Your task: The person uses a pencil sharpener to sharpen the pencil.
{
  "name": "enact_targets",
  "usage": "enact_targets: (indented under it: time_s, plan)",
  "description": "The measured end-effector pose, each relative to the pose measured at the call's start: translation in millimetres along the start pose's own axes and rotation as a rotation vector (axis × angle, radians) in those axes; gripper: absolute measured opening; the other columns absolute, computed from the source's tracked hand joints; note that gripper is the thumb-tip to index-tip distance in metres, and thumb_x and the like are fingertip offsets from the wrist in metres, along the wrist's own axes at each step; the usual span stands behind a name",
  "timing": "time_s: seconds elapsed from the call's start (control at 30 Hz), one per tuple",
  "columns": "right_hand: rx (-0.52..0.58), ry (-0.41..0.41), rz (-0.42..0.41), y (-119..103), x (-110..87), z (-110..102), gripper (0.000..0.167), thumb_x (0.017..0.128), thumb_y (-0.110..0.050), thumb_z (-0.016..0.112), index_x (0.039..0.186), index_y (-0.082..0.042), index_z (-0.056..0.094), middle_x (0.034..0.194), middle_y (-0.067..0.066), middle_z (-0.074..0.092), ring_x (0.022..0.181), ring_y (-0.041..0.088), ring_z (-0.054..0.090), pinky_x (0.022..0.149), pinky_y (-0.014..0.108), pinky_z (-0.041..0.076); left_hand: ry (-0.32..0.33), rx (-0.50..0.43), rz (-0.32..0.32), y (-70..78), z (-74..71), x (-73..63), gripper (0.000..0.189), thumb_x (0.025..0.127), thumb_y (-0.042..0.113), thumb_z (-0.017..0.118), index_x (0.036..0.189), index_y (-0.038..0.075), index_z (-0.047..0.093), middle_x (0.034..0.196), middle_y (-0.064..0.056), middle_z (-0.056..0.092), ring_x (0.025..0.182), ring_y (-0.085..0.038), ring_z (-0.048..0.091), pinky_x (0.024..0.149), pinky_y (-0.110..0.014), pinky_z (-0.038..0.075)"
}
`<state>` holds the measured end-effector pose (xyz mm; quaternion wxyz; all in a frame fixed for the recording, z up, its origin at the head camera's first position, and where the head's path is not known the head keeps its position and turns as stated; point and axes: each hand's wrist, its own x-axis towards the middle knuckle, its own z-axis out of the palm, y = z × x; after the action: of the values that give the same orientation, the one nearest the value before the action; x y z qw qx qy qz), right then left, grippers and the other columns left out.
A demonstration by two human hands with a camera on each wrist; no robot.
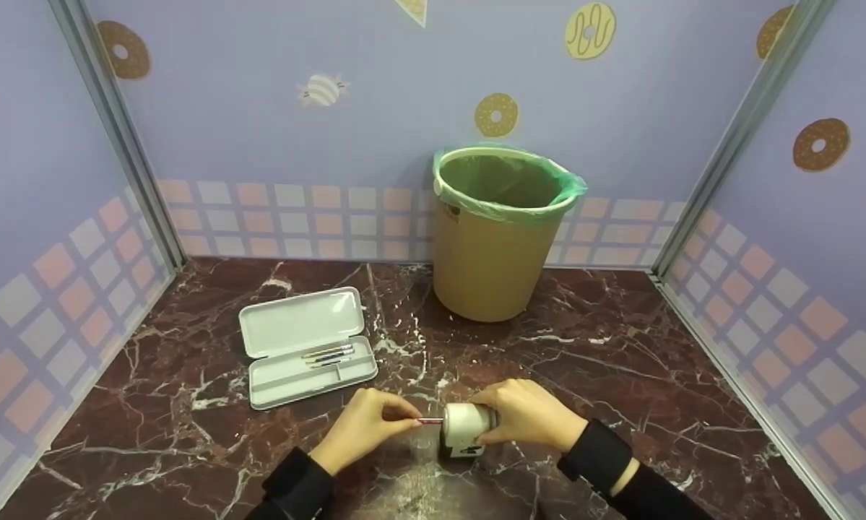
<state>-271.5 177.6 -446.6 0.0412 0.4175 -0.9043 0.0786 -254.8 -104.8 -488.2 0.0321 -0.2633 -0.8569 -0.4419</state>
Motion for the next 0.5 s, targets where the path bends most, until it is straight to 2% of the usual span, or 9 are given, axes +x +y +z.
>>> enact_targets:
  time_s: [0.5]
  plan:
    - [0.048, -0.003, 0.001, -0.1, 0.9, 0.8, 0.043, 0.076, -0.036, 0.089, 0.112, -0.015, 0.077, 0.097, -0.002, 0.08, 0.076, 0.007, 0.07, 0.064, 0.022, 0.054, -0.005, -0.004, -0.015, 1.3, 1.5, -0.4, 0.01, 0.086, 0.015, 0.08, 0.092, 0.007, 0.081, 0.09, -0.007, 0.081, 0.079, -0.012, 0.076, 0.075, -0.017, 0.058]
